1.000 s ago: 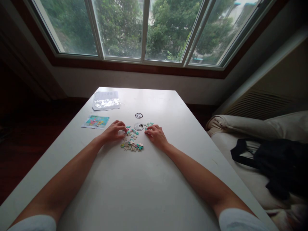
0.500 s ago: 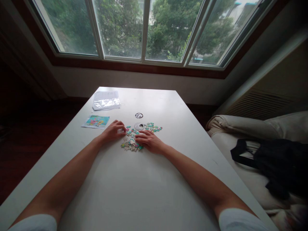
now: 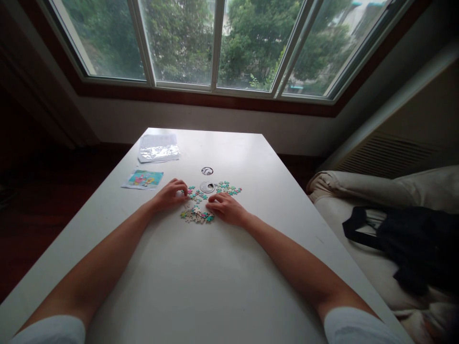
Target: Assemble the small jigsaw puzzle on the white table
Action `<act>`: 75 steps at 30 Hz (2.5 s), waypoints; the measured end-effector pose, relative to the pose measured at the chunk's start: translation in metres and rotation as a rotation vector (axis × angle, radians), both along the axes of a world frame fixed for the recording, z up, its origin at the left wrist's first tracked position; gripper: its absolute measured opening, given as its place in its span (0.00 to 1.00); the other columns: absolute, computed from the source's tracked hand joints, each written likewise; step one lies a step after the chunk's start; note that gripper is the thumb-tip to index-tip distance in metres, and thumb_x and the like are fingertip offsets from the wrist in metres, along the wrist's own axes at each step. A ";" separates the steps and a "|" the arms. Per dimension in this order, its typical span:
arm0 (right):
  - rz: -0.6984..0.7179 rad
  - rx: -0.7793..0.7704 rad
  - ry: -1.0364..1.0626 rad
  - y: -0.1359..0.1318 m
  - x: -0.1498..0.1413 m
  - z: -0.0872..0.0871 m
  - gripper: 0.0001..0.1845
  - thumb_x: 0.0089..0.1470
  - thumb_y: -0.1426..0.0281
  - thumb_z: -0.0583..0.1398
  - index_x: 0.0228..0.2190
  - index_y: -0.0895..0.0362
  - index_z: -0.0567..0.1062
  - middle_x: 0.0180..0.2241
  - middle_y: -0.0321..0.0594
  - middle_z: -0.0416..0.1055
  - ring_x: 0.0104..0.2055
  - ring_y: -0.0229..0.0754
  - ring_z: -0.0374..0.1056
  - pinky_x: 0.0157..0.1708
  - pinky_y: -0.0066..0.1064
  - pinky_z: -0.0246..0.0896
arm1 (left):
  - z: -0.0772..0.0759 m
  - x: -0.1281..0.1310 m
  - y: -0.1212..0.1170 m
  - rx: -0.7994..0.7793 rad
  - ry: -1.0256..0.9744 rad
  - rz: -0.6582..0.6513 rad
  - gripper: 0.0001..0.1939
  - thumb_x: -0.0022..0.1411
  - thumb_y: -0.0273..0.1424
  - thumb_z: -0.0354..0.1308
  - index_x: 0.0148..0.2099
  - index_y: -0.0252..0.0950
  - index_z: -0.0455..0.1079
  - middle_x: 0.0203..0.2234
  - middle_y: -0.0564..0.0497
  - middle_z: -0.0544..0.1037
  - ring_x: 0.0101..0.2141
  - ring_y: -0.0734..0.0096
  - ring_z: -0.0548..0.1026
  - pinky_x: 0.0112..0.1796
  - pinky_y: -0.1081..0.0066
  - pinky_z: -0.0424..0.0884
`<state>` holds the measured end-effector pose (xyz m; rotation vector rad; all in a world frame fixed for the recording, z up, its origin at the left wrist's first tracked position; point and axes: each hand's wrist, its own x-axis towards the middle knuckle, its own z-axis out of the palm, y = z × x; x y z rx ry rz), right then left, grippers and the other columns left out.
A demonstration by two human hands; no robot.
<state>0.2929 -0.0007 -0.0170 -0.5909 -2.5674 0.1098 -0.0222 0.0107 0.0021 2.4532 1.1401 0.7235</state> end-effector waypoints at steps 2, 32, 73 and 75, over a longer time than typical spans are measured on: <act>-0.006 0.017 -0.003 0.001 0.001 0.000 0.13 0.66 0.71 0.58 0.48 0.50 0.79 0.46 0.43 0.76 0.46 0.44 0.69 0.50 0.39 0.62 | 0.002 0.000 -0.001 -0.004 0.020 -0.011 0.04 0.59 0.27 0.60 0.37 0.39 0.74 0.42 0.49 0.77 0.46 0.62 0.68 0.51 0.63 0.66; 0.129 -0.177 0.011 -0.004 0.004 0.011 0.13 0.53 0.71 0.66 0.42 0.51 0.79 0.42 0.42 0.75 0.46 0.47 0.67 0.51 0.41 0.60 | 0.019 0.012 -0.013 -0.108 0.142 -0.108 0.06 0.54 0.24 0.56 0.33 0.38 0.71 0.42 0.48 0.73 0.48 0.59 0.66 0.53 0.62 0.64; 0.000 -0.051 0.005 0.002 0.002 0.003 0.13 0.61 0.76 0.59 0.41 0.50 0.81 0.36 0.41 0.73 0.41 0.44 0.64 0.45 0.37 0.60 | -0.008 0.056 -0.025 0.018 0.123 0.140 0.15 0.68 0.43 0.56 0.33 0.40 0.73 0.29 0.51 0.77 0.36 0.62 0.71 0.42 0.61 0.62; -0.024 -0.051 0.020 0.003 0.003 0.004 0.14 0.61 0.77 0.58 0.41 0.50 0.81 0.35 0.41 0.73 0.40 0.44 0.64 0.45 0.37 0.61 | -0.008 0.057 -0.025 0.031 0.131 0.151 0.15 0.68 0.42 0.55 0.33 0.40 0.73 0.29 0.50 0.77 0.36 0.62 0.71 0.42 0.60 0.61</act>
